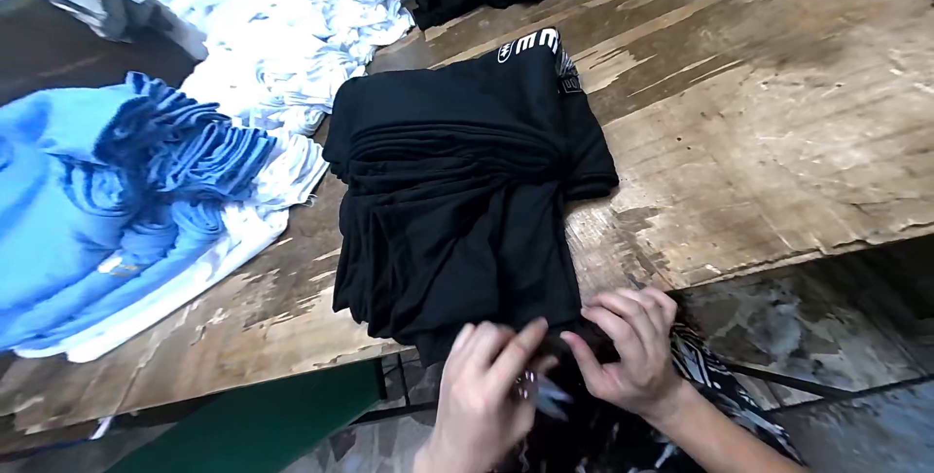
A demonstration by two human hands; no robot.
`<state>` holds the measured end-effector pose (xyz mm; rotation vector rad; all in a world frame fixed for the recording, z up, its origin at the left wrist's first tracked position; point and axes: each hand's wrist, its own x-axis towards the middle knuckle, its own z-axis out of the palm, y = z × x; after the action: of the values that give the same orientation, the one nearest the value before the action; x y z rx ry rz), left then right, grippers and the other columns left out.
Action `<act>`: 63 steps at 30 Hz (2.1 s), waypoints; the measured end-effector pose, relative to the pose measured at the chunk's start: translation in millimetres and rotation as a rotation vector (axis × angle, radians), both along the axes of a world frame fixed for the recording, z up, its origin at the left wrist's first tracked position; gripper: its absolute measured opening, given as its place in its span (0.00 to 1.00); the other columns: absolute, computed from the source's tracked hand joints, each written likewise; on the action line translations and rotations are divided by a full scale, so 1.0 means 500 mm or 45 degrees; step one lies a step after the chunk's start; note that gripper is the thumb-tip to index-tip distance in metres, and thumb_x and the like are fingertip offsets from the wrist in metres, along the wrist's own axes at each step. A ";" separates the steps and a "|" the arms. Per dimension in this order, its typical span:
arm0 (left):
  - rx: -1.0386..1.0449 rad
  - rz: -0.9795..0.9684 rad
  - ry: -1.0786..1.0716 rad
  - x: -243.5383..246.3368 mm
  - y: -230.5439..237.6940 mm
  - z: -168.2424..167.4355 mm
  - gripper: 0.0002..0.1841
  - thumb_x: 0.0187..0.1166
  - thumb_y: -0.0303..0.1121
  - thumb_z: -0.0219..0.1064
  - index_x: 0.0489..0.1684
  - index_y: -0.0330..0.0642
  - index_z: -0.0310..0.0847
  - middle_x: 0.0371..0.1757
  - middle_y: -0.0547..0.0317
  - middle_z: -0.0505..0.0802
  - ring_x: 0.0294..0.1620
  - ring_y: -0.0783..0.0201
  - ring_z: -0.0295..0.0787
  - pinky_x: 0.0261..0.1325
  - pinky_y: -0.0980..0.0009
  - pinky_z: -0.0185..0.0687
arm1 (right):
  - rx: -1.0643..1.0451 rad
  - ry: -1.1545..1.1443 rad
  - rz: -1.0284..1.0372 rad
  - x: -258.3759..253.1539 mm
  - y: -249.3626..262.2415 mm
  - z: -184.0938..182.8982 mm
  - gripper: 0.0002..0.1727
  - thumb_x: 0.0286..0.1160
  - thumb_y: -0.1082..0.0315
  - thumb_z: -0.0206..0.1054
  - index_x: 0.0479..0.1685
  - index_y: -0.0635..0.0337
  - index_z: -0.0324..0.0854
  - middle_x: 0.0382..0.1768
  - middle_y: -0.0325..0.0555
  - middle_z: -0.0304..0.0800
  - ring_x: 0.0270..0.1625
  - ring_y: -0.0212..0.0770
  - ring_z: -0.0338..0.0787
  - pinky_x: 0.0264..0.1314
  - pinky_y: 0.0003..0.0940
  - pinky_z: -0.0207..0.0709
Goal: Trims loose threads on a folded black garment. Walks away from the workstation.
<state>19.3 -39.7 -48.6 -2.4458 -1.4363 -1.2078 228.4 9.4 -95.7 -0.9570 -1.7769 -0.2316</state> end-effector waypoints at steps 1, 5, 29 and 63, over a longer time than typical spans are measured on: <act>-0.029 0.043 0.002 -0.002 0.016 0.003 0.16 0.77 0.44 0.73 0.59 0.55 0.92 0.38 0.62 0.88 0.38 0.66 0.84 0.45 0.67 0.81 | -0.018 -0.013 -0.001 -0.009 0.000 0.005 0.18 0.77 0.42 0.68 0.51 0.44 0.83 0.50 0.36 0.90 0.59 0.36 0.85 0.75 0.44 0.64; -0.110 0.007 -0.131 -0.005 0.048 0.028 0.08 0.78 0.34 0.66 0.43 0.53 0.93 0.46 0.66 0.92 0.46 0.71 0.89 0.54 0.69 0.87 | -0.077 0.101 0.100 -0.043 0.009 0.033 0.09 0.76 0.60 0.67 0.51 0.46 0.87 0.49 0.38 0.91 0.59 0.36 0.87 0.73 0.44 0.68; 0.606 -0.007 0.351 0.008 0.042 0.038 0.13 0.82 0.35 0.68 0.61 0.51 0.87 0.51 0.58 0.89 0.48 0.58 0.77 0.60 0.60 0.66 | -0.023 0.094 0.323 0.020 -0.052 0.051 0.09 0.81 0.67 0.67 0.51 0.47 0.90 0.42 0.34 0.92 0.43 0.32 0.84 0.67 0.36 0.69; 0.105 0.450 0.500 -0.092 0.129 0.048 0.13 0.66 0.27 0.65 0.46 0.41 0.91 0.26 0.50 0.89 0.21 0.48 0.88 0.21 0.51 0.80 | -0.018 -0.297 0.209 0.046 -0.021 -0.048 0.21 0.84 0.47 0.63 0.27 0.49 0.87 0.19 0.36 0.81 0.32 0.40 0.83 0.62 0.43 0.74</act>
<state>-26.5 24.8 -24.5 -2.0984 -1.5659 -0.6576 251.5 -1.2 -119.8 -0.8145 -2.0627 -0.2339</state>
